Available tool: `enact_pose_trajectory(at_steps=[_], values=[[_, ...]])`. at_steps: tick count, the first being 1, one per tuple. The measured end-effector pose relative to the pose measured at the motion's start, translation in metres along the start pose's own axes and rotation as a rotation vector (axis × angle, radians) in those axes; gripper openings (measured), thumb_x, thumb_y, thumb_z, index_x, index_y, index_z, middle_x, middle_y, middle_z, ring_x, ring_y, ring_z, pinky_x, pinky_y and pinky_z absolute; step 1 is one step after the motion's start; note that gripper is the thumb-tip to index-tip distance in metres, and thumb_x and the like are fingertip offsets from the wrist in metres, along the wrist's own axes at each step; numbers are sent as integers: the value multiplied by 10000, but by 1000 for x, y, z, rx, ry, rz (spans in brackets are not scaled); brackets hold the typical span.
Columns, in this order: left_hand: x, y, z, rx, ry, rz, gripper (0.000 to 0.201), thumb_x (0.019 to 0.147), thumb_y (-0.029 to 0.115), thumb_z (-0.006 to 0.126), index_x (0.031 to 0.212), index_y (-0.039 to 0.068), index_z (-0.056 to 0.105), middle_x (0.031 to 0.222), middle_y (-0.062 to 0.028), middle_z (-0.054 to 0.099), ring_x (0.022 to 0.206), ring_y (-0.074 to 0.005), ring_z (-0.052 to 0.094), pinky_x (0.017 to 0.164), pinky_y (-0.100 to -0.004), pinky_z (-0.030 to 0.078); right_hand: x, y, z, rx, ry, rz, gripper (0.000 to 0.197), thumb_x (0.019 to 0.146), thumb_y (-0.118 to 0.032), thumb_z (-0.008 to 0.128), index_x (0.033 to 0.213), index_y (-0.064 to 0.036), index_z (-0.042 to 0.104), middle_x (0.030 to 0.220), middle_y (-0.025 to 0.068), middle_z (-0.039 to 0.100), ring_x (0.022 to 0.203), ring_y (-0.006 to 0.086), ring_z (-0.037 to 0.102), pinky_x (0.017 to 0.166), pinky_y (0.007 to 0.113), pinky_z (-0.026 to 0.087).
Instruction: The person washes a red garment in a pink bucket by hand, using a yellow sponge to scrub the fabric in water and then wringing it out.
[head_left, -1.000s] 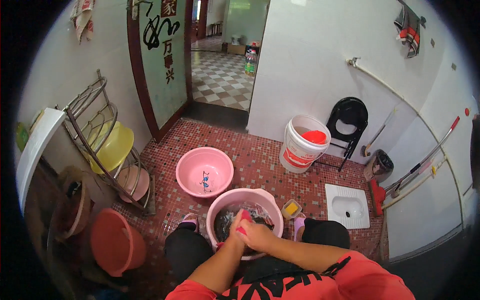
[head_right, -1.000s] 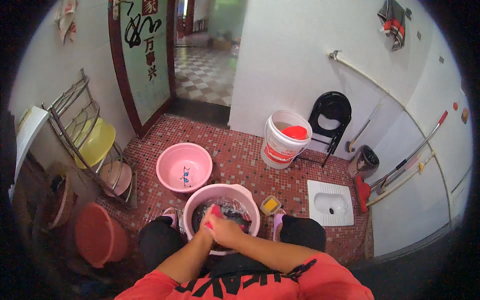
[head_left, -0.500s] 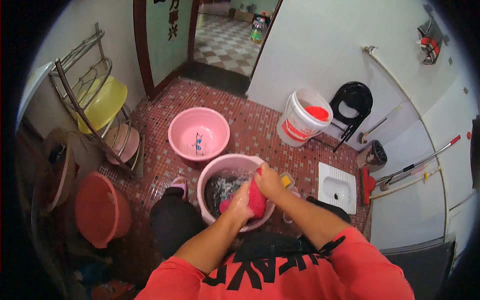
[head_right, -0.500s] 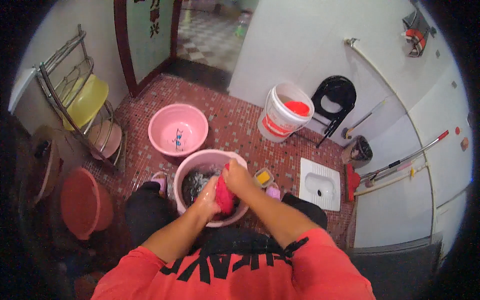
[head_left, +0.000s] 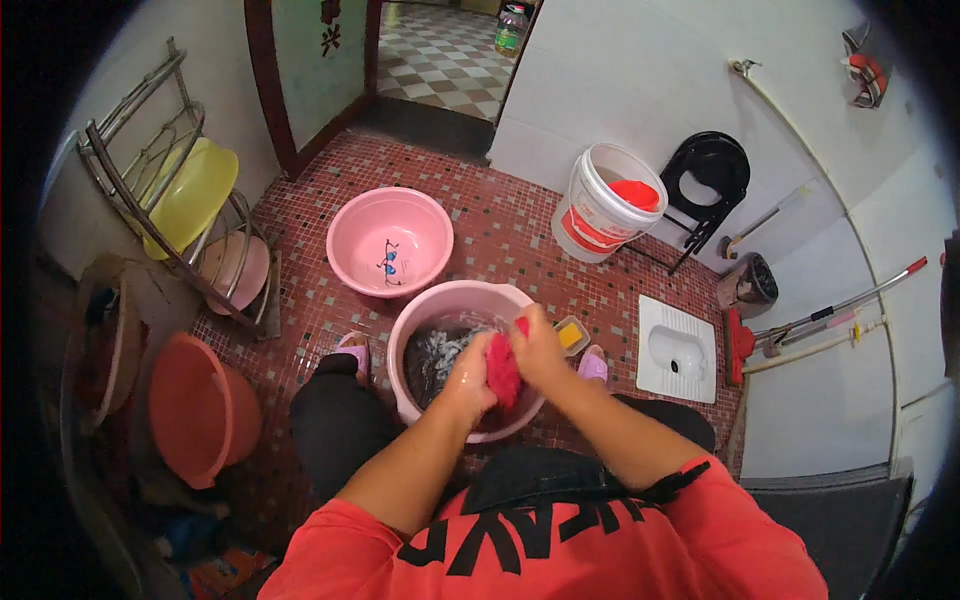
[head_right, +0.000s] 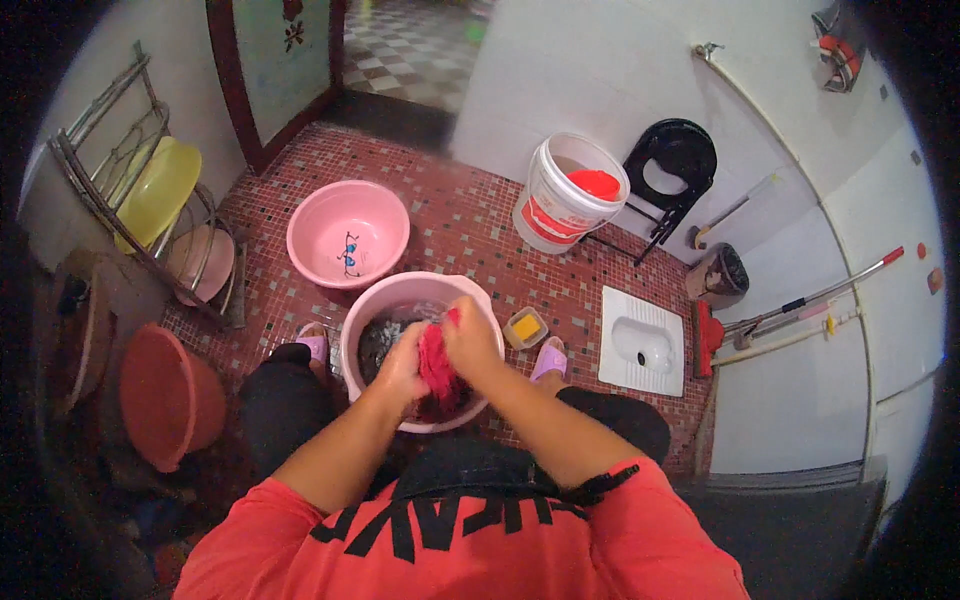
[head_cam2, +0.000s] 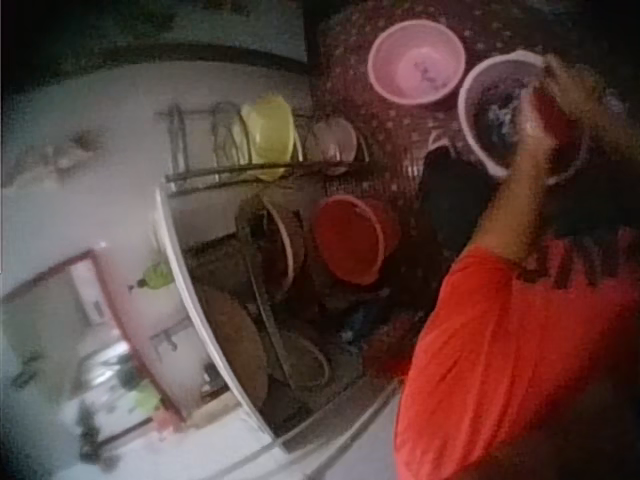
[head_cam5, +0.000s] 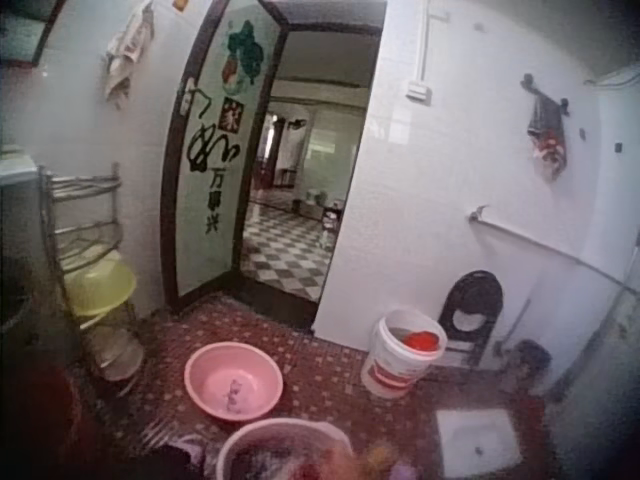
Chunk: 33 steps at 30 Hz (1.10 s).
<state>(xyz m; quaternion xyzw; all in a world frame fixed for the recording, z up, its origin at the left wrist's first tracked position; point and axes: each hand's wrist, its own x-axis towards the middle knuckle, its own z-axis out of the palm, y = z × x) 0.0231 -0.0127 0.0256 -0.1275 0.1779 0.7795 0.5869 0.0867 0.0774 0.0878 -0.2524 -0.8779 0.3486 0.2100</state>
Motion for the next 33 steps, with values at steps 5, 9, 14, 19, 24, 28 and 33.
enact_pose_trajectory(at_steps=[5,9,14,19,24,28,33], values=[[8,19,-29,346,418,-107,269,872,312,469,950,75,567,894,-118,605,827,-245,588,749,-375,483,-28,-43,15,-145,-502,-52,213,813,-165,504,980,-38,462,866,227,581,849,399,557,716,451,439],[-9,-18,12,-10,26,-10,303,874,302,482,1031,49,536,967,-107,593,860,-248,580,770,-385,484,13,0,-7,-250,-226,106,193,818,-221,469,906,-50,485,856,217,578,804,405,571,686,485,439],[-17,6,16,137,206,1,293,859,326,512,971,62,571,922,-114,609,822,-244,596,741,-414,490,-28,-34,13,-197,-401,-23,227,833,-188,443,992,-26,447,762,256,578,731,432,571,640,509,429],[-13,-1,9,98,46,-104,313,889,340,490,1005,62,575,948,-99,615,834,-228,605,775,-361,490,1,-19,-1,-179,-216,173,250,828,-144,455,1046,-22,464,837,266,557,803,417,551,701,455,440],[-42,27,46,848,-213,-36,424,808,356,603,1063,22,552,956,-101,606,858,-174,562,801,-310,450,15,11,-24,283,-250,-19,173,832,-136,537,963,-28,508,836,140,560,787,240,549,735,326,439],[-57,38,59,1651,-76,90,346,738,247,677,967,1,597,879,-71,615,792,-114,560,691,-253,455,19,-8,-41,566,-391,151,130,850,-155,551,933,-55,536,853,13,547,804,91,504,737,242,424],[-70,55,69,936,-59,51,260,685,70,631,930,-10,602,850,-83,623,771,-136,587,724,-268,461,14,-3,-60,301,-877,134,372,743,-288,657,1005,-44,555,920,68,596,886,158,549,820,285,421]])
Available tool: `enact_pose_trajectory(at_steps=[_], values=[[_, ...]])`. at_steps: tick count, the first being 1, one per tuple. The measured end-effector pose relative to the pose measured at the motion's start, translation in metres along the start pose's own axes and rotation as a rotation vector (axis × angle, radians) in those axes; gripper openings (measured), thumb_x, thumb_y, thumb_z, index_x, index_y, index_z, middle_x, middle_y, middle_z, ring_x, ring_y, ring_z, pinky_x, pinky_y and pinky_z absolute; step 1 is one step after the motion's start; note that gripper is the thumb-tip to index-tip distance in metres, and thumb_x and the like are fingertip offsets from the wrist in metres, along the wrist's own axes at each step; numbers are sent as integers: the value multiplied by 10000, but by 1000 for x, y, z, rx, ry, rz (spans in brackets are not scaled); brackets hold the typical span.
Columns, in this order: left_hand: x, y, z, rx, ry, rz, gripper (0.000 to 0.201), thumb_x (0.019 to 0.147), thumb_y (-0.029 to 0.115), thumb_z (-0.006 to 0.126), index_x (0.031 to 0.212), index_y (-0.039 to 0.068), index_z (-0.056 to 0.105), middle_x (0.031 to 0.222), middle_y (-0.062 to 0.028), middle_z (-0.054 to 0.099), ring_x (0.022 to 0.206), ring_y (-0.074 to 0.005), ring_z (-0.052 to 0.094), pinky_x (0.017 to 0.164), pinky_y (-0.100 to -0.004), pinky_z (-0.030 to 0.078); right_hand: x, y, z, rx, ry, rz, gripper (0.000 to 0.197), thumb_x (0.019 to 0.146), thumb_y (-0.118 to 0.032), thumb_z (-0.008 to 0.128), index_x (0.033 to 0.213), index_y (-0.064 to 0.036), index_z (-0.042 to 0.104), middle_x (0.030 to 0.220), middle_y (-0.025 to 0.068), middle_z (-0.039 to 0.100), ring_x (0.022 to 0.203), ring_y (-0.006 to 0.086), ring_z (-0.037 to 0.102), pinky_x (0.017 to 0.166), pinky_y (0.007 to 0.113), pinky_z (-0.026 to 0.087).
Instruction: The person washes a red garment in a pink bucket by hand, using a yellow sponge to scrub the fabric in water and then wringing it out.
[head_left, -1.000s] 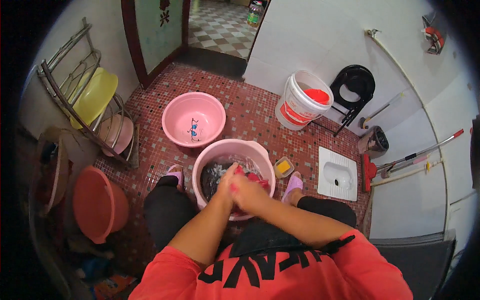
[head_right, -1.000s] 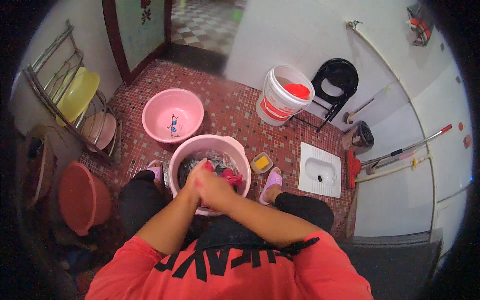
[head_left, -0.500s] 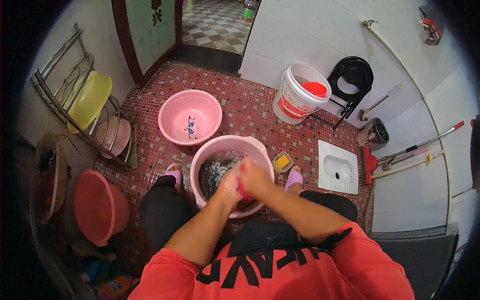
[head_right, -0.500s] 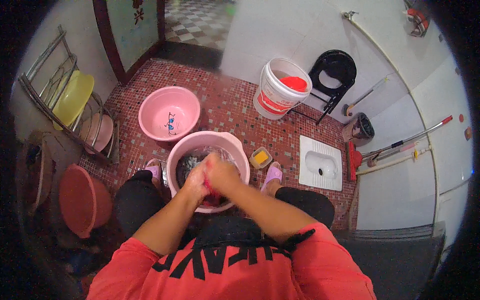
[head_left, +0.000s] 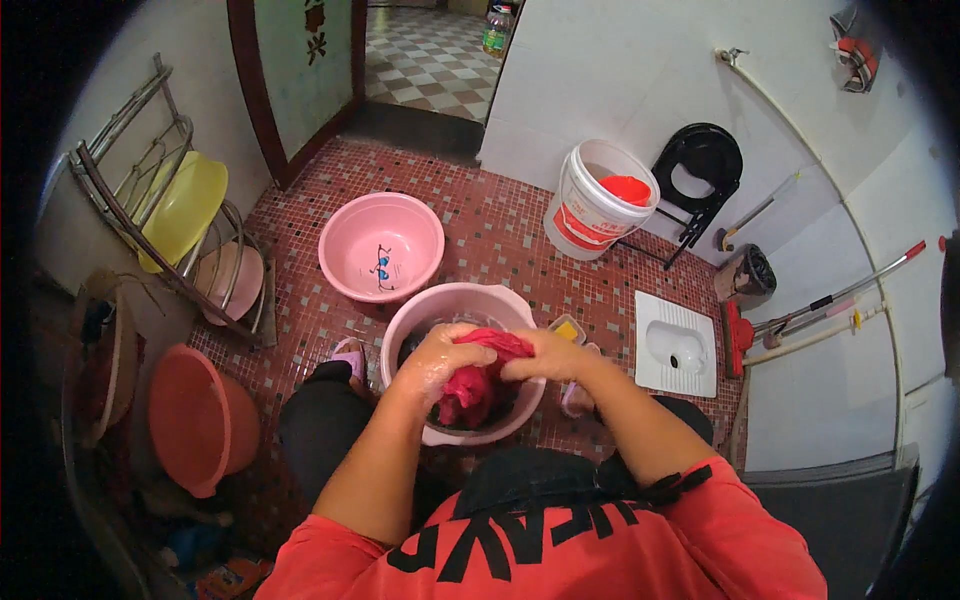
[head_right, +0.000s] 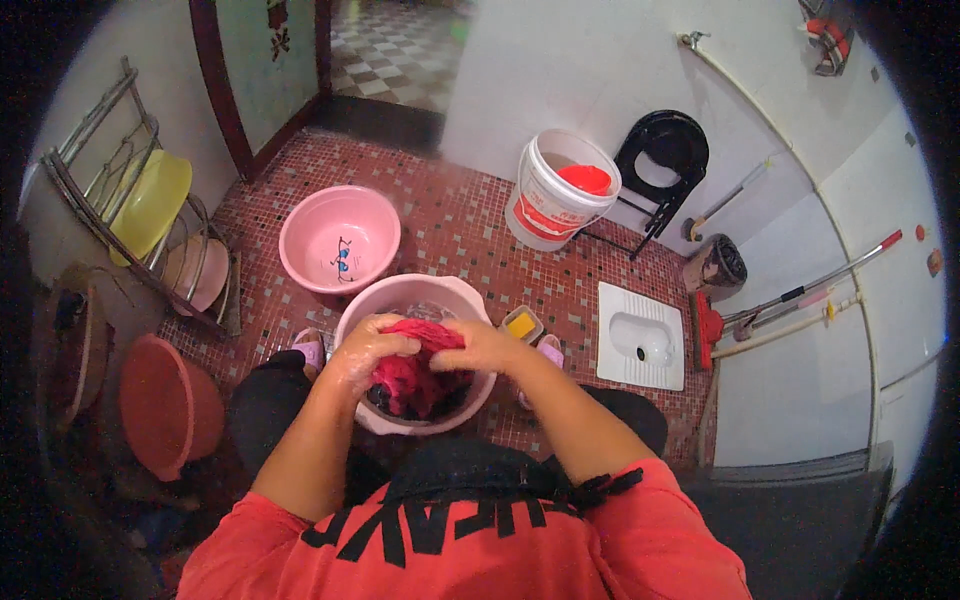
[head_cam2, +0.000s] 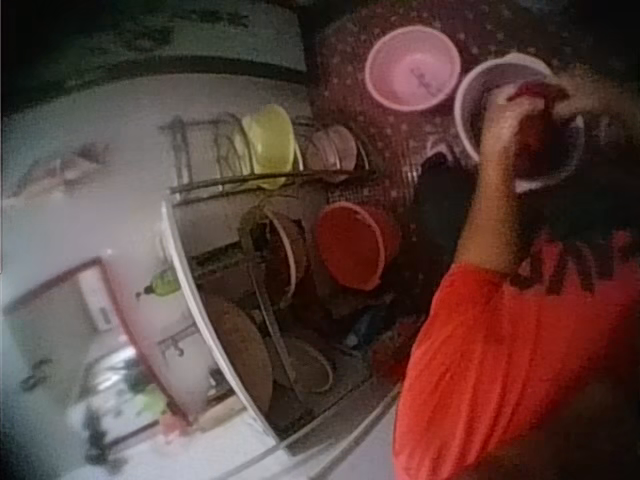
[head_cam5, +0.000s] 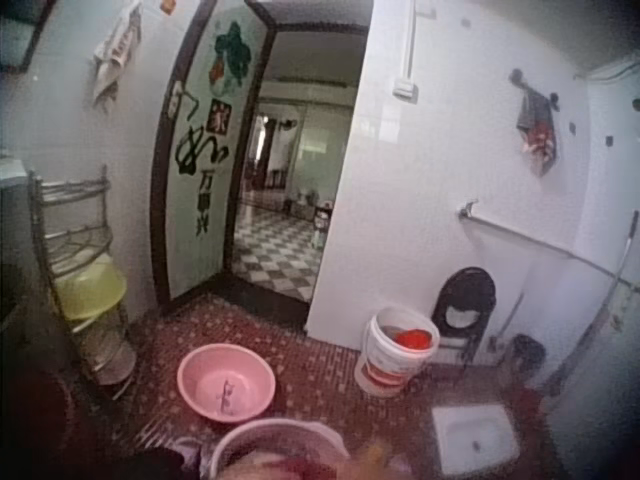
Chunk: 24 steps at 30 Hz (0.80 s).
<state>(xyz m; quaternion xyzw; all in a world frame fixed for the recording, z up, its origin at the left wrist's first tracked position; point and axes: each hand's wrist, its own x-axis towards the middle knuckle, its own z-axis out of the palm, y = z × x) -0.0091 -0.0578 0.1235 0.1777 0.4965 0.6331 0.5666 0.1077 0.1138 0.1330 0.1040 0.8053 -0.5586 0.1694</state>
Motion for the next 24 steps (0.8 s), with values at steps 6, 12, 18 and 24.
enact_pose_trajectory(at_steps=[6,12,18,24], values=[[6,-3,-9,-767,-69,244,365,700,77,584,1042,-40,536,996,-146,587,944,-252,560,879,-381,432,20,119,13,-265,160,157,413,665,-321,684,1014,-112,612,895,116,644,840,236,606,792,333,450],[28,-34,-53,-998,162,229,313,839,211,506,1055,-13,536,1081,-152,576,1045,-295,526,949,-439,388,5,54,13,815,240,-10,353,814,-174,605,1104,18,547,1020,114,617,908,232,599,846,373,456],[51,-86,-18,-1056,315,14,306,845,278,500,1004,24,563,1046,-145,596,985,-294,560,917,-464,408,18,28,14,1206,410,-236,365,826,-239,603,1092,-6,512,1053,143,588,980,256,572,914,419,429],[74,-156,-78,-1001,129,-80,325,867,386,464,934,88,575,891,-98,603,833,-234,574,752,-356,472,44,-22,98,-522,324,-222,346,775,-301,573,989,-41,492,808,189,593,742,360,594,653,434,467]])
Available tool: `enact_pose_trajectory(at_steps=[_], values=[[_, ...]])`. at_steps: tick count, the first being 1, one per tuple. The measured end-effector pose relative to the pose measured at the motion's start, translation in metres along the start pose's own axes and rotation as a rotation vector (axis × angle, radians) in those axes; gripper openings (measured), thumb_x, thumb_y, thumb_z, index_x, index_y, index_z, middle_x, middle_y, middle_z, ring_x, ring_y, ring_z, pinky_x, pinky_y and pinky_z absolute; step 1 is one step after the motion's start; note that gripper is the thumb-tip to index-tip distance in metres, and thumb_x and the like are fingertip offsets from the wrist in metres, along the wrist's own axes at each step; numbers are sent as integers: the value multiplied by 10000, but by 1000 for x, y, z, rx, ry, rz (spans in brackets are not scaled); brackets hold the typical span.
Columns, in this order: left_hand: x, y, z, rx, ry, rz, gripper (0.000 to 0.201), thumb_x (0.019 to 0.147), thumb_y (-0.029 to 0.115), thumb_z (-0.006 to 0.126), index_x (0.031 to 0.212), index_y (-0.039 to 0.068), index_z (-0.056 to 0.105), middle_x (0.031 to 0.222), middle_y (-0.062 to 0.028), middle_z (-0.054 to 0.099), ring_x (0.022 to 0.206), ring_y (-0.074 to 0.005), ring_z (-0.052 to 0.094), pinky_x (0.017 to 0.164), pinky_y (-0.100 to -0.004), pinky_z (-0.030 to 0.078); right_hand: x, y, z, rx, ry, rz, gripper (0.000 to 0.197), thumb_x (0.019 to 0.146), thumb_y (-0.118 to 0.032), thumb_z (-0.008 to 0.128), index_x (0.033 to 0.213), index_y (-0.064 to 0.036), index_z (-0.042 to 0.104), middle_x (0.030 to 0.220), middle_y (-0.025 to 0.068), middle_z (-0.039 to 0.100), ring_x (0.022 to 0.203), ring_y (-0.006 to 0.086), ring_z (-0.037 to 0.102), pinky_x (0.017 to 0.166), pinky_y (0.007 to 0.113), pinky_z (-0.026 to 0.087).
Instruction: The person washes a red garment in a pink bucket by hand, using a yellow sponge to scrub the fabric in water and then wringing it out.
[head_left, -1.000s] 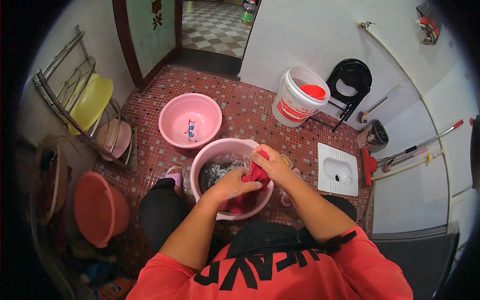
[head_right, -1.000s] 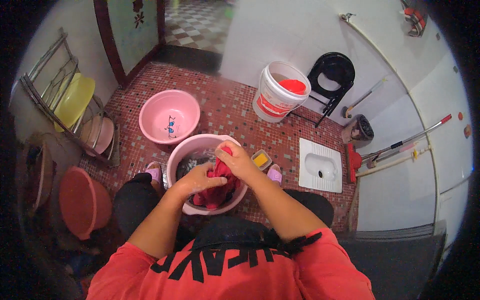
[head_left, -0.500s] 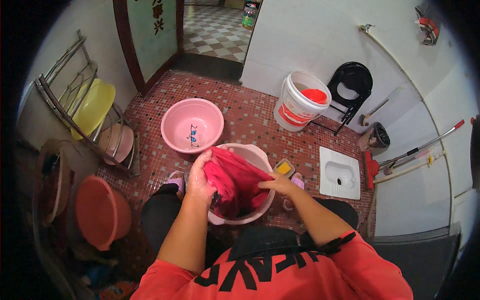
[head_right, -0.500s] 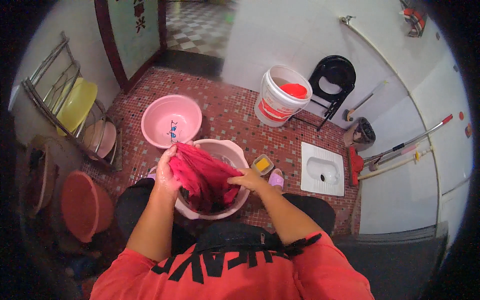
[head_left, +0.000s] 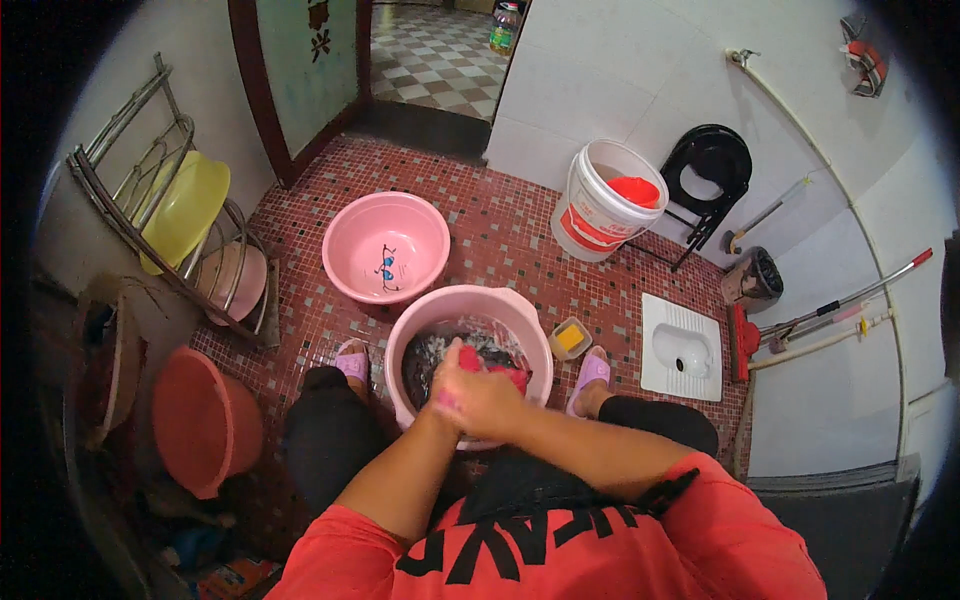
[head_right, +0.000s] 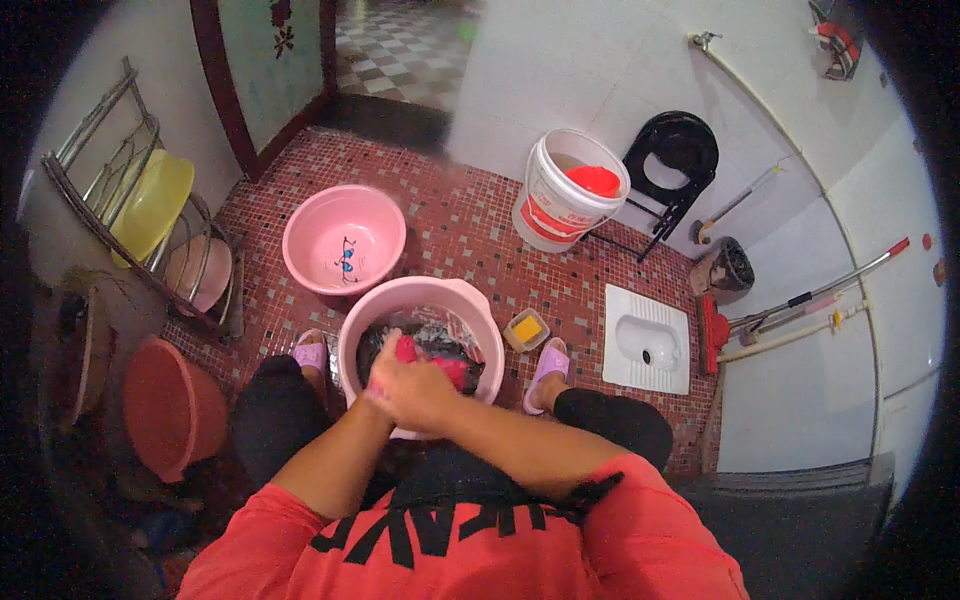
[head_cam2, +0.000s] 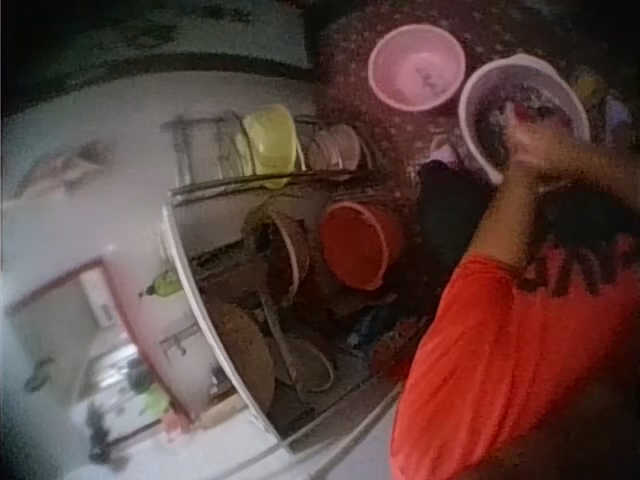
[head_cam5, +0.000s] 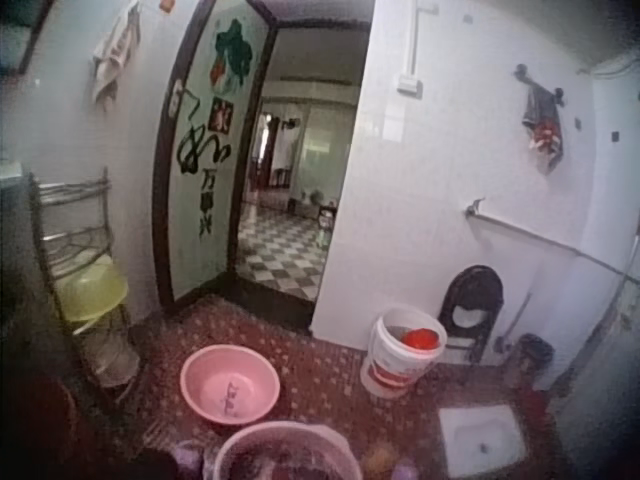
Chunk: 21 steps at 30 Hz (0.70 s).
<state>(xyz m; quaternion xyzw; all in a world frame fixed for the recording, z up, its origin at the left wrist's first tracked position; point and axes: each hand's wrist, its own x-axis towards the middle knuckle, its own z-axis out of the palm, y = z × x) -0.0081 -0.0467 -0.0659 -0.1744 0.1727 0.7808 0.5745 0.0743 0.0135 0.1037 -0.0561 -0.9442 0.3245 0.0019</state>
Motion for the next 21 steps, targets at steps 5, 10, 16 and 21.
enact_pose_trajectory(at_steps=[5,10,16,21], values=[[-12,-55,90,39,-46,-5,385,875,362,482,1097,52,532,1032,-105,588,929,-242,565,849,-402,450,12,83,-16,-124,250,278,325,789,-299,538,948,-41,421,769,232,594,740,401,592,649,490,451],[-8,-14,41,163,172,28,315,861,307,492,1022,44,553,997,-129,594,872,-242,588,800,-403,476,-3,10,7,-8,-57,202,406,808,-344,515,1020,-27,376,776,258,582,723,436,570,637,511,433],[-30,-46,111,31,-35,-85,250,865,294,467,919,72,569,937,-117,605,843,-231,595,777,-385,494,10,80,-22,25,268,480,302,840,-298,511,955,-26,451,880,258,571,813,420,556,673,472,436],[-22,-21,75,189,63,58,257,874,309,437,902,87,565,930,-92,603,828,-234,584,760,-391,486,3,26,-4,115,82,300,330,845,-322,510,985,-36,426,888,278,560,787,442,551,663,486,431]])
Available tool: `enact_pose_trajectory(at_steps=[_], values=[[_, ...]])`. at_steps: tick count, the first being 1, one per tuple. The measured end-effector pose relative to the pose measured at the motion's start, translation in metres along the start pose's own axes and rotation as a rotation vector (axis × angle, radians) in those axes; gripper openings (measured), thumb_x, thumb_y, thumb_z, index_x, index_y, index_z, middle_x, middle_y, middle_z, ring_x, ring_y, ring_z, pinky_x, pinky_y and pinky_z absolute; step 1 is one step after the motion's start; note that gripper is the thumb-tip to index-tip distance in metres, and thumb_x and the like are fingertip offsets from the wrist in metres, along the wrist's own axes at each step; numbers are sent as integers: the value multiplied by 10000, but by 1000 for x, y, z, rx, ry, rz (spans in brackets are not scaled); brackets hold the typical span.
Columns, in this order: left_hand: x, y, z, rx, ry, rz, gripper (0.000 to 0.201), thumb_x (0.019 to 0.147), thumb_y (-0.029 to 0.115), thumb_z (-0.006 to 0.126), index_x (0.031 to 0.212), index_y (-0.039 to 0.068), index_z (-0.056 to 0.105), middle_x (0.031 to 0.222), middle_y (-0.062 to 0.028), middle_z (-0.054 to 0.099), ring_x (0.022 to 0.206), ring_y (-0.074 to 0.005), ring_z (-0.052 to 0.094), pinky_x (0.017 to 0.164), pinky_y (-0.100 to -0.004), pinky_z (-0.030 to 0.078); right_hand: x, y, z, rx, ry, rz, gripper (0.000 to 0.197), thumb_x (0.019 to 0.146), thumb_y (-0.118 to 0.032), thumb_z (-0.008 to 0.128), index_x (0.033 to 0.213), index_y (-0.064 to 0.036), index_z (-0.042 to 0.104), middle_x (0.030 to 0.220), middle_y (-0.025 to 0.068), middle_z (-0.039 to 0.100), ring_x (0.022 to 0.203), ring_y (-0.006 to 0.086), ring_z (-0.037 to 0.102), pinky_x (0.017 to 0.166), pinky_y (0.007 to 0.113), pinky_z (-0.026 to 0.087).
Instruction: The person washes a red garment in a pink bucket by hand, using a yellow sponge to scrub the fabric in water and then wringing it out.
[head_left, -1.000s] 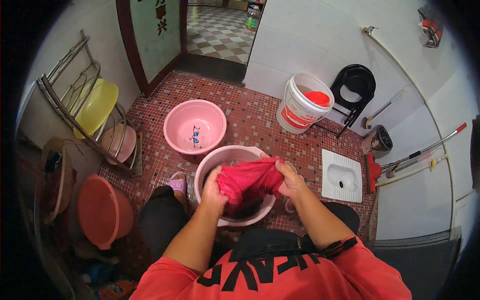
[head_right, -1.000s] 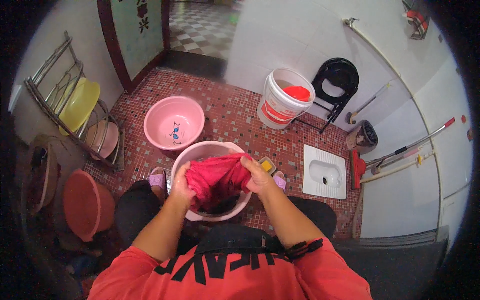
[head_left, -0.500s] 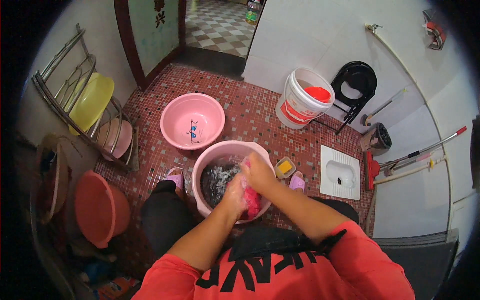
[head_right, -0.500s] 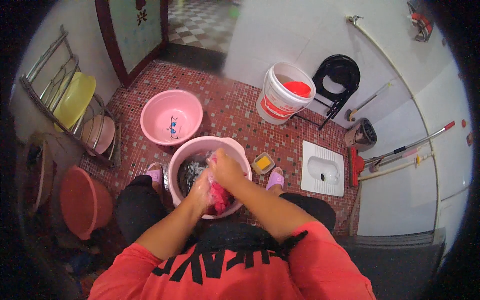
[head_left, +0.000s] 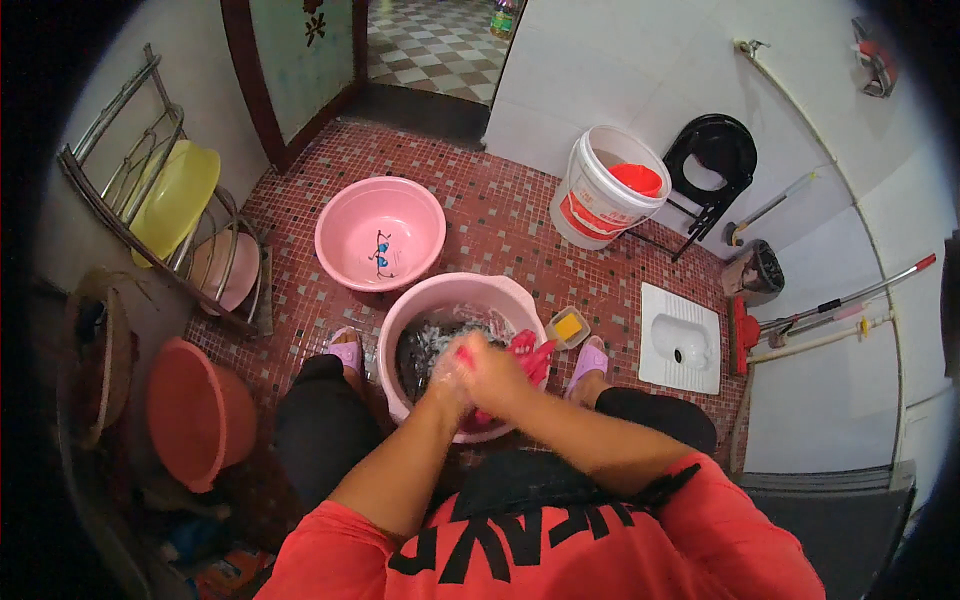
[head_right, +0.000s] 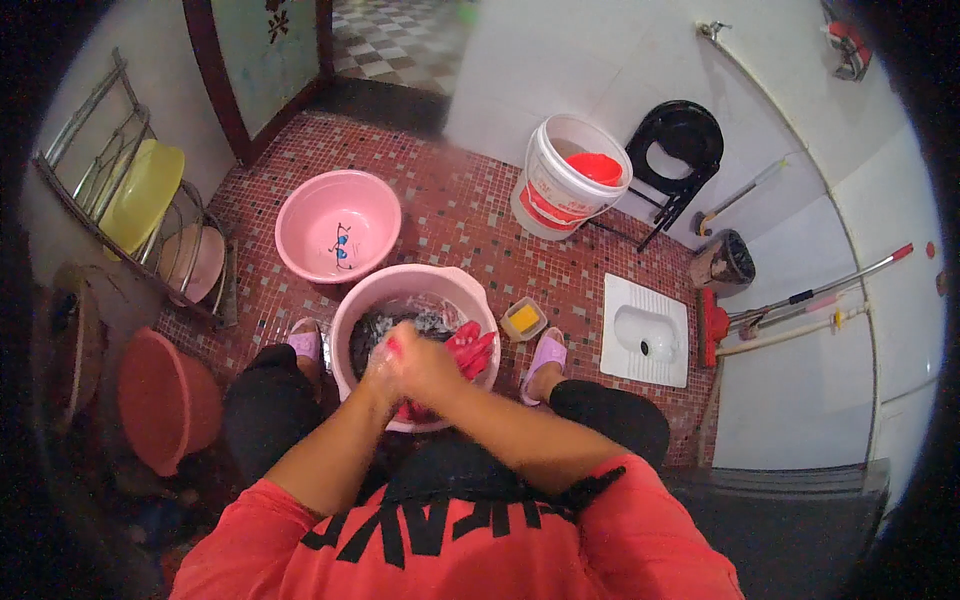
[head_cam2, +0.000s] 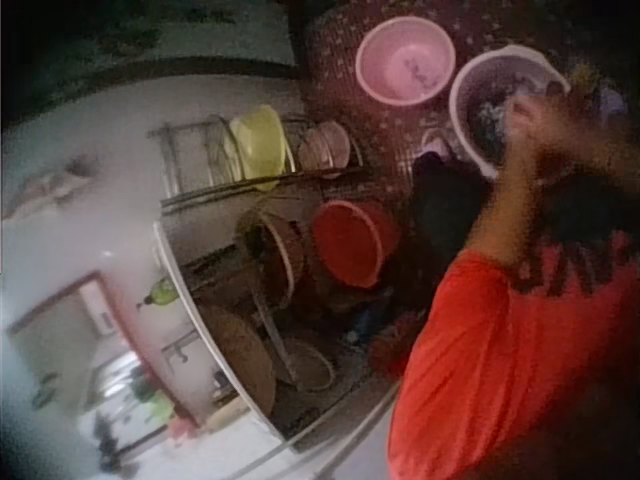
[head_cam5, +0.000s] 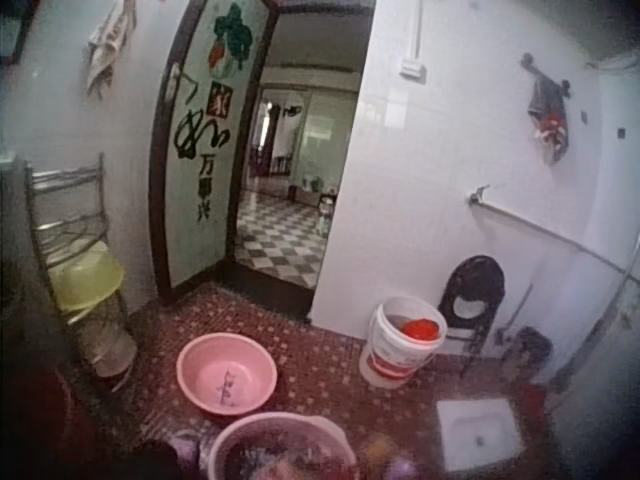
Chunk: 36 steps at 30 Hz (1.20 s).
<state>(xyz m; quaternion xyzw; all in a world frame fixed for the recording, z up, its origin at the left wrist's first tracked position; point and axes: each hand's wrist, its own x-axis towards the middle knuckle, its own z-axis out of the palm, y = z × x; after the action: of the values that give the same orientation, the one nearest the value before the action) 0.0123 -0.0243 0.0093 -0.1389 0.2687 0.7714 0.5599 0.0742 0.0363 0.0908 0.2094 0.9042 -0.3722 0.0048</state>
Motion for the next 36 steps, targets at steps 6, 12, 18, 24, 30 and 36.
enact_pose_trajectory(at_steps=[6,12,18,24,30,36], values=[[-4,-22,21,-138,-215,-166,243,893,247,435,990,57,552,923,-106,611,833,-225,591,776,-376,482,25,33,-19,208,117,265,315,833,-273,544,994,-26,432,847,264,551,763,454,539,677,488,434],[17,-15,-52,274,62,192,260,845,252,503,988,41,556,979,-119,601,846,-243,606,741,-380,510,2,-5,9,45,34,-81,382,830,-329,533,975,1,406,798,258,579,782,437,561,672,495,440],[-4,-22,16,-26,-125,-201,228,830,231,481,919,39,564,836,-88,612,698,-195,591,628,-318,496,24,40,-25,-3,198,91,356,834,-291,539,1012,-1,433,865,253,570,851,433,542,723,452,438],[-34,13,48,336,-128,-215,244,808,210,487,960,38,571,870,-86,614,741,-193,607,696,-313,502,37,56,-47,845,231,139,167,864,-204,556,911,-48,519,834,17,569,737,102,538,666,266,455],[-50,31,55,974,-190,-134,363,823,270,590,1090,27,547,1007,-72,601,863,-163,588,775,-318,476,28,55,-74,1180,104,93,172,851,-197,586,925,-47,544,819,15,576,726,96,549,670,251,464],[-69,56,67,402,-307,225,233,797,91,579,1013,4,566,948,-82,619,836,-166,600,769,-293,481,13,78,-74,189,-163,46,306,701,-120,652,999,-72,599,794,43,621,725,92,582,664,243,477]])
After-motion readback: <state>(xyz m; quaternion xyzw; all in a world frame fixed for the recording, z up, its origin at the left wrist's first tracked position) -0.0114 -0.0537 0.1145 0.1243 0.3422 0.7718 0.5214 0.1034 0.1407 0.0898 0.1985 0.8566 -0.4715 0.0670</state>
